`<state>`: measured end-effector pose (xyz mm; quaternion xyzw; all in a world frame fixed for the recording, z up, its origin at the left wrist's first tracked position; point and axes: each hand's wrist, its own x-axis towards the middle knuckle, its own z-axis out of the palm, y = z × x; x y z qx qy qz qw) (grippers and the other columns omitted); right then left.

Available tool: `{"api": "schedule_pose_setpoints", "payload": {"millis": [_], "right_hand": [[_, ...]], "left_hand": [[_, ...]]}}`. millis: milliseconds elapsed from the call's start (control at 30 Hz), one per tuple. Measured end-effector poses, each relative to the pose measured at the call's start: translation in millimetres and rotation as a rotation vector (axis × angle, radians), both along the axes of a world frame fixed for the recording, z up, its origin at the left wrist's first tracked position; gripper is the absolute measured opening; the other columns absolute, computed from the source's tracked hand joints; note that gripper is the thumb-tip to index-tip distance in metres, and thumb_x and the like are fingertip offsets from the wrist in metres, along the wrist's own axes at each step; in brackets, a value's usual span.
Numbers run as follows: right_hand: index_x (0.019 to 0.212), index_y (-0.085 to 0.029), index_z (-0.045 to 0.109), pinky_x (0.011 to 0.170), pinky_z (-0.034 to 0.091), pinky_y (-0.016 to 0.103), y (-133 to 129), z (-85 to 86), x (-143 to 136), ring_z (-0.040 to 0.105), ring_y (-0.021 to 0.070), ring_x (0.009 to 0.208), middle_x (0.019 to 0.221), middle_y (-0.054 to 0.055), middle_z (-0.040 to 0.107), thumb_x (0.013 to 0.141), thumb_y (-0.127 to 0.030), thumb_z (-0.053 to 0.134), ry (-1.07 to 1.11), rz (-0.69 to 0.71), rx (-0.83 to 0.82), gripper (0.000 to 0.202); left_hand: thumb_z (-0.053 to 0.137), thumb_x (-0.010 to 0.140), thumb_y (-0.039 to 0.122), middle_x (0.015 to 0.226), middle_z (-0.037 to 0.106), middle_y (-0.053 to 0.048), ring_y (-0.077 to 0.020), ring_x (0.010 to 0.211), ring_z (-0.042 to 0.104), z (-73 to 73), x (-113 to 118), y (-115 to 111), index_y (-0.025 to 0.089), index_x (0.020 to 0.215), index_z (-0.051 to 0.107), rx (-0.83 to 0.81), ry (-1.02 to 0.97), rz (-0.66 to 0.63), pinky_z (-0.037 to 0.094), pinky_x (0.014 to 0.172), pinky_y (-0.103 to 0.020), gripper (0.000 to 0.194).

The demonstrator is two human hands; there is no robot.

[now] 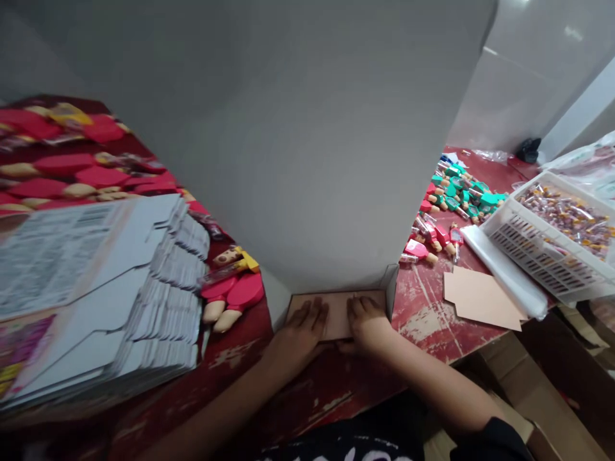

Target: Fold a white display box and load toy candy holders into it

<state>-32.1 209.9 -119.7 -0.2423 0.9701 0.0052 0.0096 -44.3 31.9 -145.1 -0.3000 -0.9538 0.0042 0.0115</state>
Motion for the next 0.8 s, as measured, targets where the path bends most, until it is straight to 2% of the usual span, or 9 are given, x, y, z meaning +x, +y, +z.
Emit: {"api": "schedule_pose_setpoints", "payload": {"millis": [133,267,300,367,433,500,567,633,800], "right_hand": [[0.133,0.005,0.046,0.097,0.047,0.05,-2.3,-4.1,-4.9,0.051,0.0381,0.113,0.126,0.029,0.052,0.069,-0.052,0.073,0.041,-0.165,0.017,0.09],[0.132,-0.002,0.051,0.095,0.051,0.045,23.3,-17.6,-5.4,0.053,0.0345,0.115,0.125,0.023,0.056,0.073,-0.05,0.07,0.178,-0.227,-0.084,0.079],[0.131,-0.003,0.052,0.095,0.051,0.045,31.7,-22.1,-3.6,0.053,0.034,0.115,0.125,0.022,0.057,0.074,-0.05,0.07,0.237,-0.227,-0.111,0.076],[0.128,-0.004,0.055,0.096,0.051,0.045,45.9,-30.0,1.9,0.054,0.0339,0.115,0.123,0.021,0.059,0.073,-0.05,0.07,0.346,-0.219,-0.16,0.074],[0.126,-0.004,0.056,0.095,0.052,0.046,54.3,-35.1,8.0,0.055,0.0346,0.115,0.122,0.02,0.06,0.07,-0.051,0.072,0.417,-0.208,-0.202,0.075],[0.125,-0.003,0.057,0.095,0.053,0.047,57.3,-38.2,12.6,0.055,0.0353,0.115,0.123,0.02,0.06,0.068,-0.052,0.075,0.445,-0.203,-0.229,0.077],[0.124,-0.003,0.058,0.095,0.053,0.048,57.9,-40.5,15.0,0.054,0.0357,0.116,0.124,0.021,0.059,0.067,-0.05,0.076,0.445,-0.208,-0.254,0.077],[0.123,-0.005,0.058,0.095,0.052,0.049,58.5,-41.7,15.9,0.054,0.0355,0.117,0.125,0.021,0.058,0.068,-0.048,0.076,0.429,-0.216,-0.297,0.073],[0.119,-0.014,0.061,0.096,0.049,0.052,50.6,-19.5,17.2,0.051,0.0343,0.12,0.126,0.02,0.055,0.077,-0.053,0.066,0.363,-0.241,-0.52,0.058]], "left_hand": [[0.063,0.08,0.018,0.138,0.044,-0.025,-0.0337,0.129,0.045,6.1,-10.9,-0.5,0.005,0.132,0.052,0.148,-0.017,-0.072,0.043,0.105,-0.045,0.054],[0.058,0.087,0.03,0.127,0.06,-0.013,-0.0185,0.118,0.056,27.2,-36.5,-26.6,0.013,0.122,0.058,0.699,0.145,-0.341,0.049,0.098,-0.029,0.039],[0.054,0.089,0.03,0.124,0.061,-0.013,-0.0176,0.117,0.057,33.5,-47.0,-34.7,0.013,0.12,0.058,0.821,0.263,-0.277,0.048,0.1,-0.029,0.035],[0.051,0.09,0.025,0.127,0.058,-0.017,-0.0216,0.121,0.053,43.2,-72.0,-48.3,0.01,0.119,0.057,0.894,0.437,0.036,0.043,0.104,-0.035,0.034],[0.053,0.085,0.024,0.138,0.043,-0.025,-0.0335,0.129,0.043,45.3,-97.2,-56.8,0.005,0.131,0.049,0.703,0.37,0.416,0.039,0.105,-0.048,0.05],[0.058,0.081,0.023,0.141,0.033,-0.031,-0.0442,0.129,0.038,39.6,-115.0,-61.2,0.003,0.14,0.039,0.396,0.203,0.631,0.036,0.102,-0.057,0.065],[0.054,0.083,0.022,0.134,0.041,-0.03,-0.0453,0.12,0.046,30.6,-120.9,-63.9,0.008,0.143,0.037,0.209,0.108,0.688,0.038,0.095,-0.058,0.063],[0.045,0.085,0.019,0.125,0.051,-0.023,-0.0393,0.107,0.056,23.4,-114.8,-65.4,0.014,0.142,0.04,0.234,0.081,0.669,0.044,0.089,-0.053,0.057],[0.05,0.082,0.037,0.116,0.062,-0.012,-0.0282,0.098,0.062,27.7,-61.1,-49.5,0.014,0.123,0.053,0.845,0.113,0.57,0.051,0.081,-0.038,0.047]]}}
